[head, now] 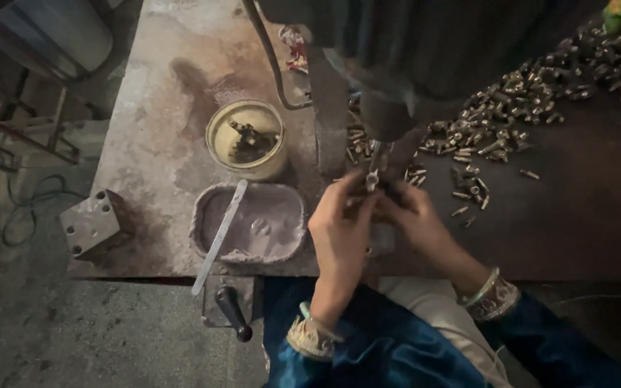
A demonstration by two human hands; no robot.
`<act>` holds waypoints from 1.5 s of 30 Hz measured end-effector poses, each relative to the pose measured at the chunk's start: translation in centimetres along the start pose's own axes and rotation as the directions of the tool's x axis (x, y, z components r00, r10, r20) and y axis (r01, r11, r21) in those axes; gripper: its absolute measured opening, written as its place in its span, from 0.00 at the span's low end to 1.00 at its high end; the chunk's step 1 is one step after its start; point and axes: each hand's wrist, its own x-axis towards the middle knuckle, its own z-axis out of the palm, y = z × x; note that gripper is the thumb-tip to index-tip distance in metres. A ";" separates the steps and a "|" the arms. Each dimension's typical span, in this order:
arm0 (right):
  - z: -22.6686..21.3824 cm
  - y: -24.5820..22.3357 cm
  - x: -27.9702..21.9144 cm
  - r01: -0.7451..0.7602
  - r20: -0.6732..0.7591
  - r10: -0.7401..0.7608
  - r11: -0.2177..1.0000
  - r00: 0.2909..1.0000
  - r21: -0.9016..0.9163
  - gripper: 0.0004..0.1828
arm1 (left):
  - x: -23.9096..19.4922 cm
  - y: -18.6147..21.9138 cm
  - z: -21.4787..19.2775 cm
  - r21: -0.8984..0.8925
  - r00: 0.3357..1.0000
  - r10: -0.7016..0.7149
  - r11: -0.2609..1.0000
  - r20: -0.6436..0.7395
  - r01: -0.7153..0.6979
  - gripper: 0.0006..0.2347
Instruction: The person picks small metal fasteners one at a time from a pile on the workbench, dips them into a paste-filled container, and holds each piece against a rotating bench machine to polish it, placing finished pieces in a bowl and repeating the cycle.
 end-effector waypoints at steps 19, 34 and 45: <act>1.1 -9.3 0.8 0.407 -0.108 -0.620 0.627 0.777 -0.664 0.14 | -7.3 -18.7 21.0 0.265 0.962 -0.085 0.964 0.258 0.014 0.16; -3.0 -7.3 4.4 -0.147 0.275 0.122 0.987 0.954 0.070 0.18 | -7.9 -10.8 8.7 -0.610 0.673 -0.570 0.340 0.472 0.716 0.12; -4.2 -7.6 5.8 -0.024 0.533 0.016 1.000 0.846 0.008 0.18 | -5.9 -4.7 0.6 0.241 0.849 0.435 0.827 0.299 -0.508 0.19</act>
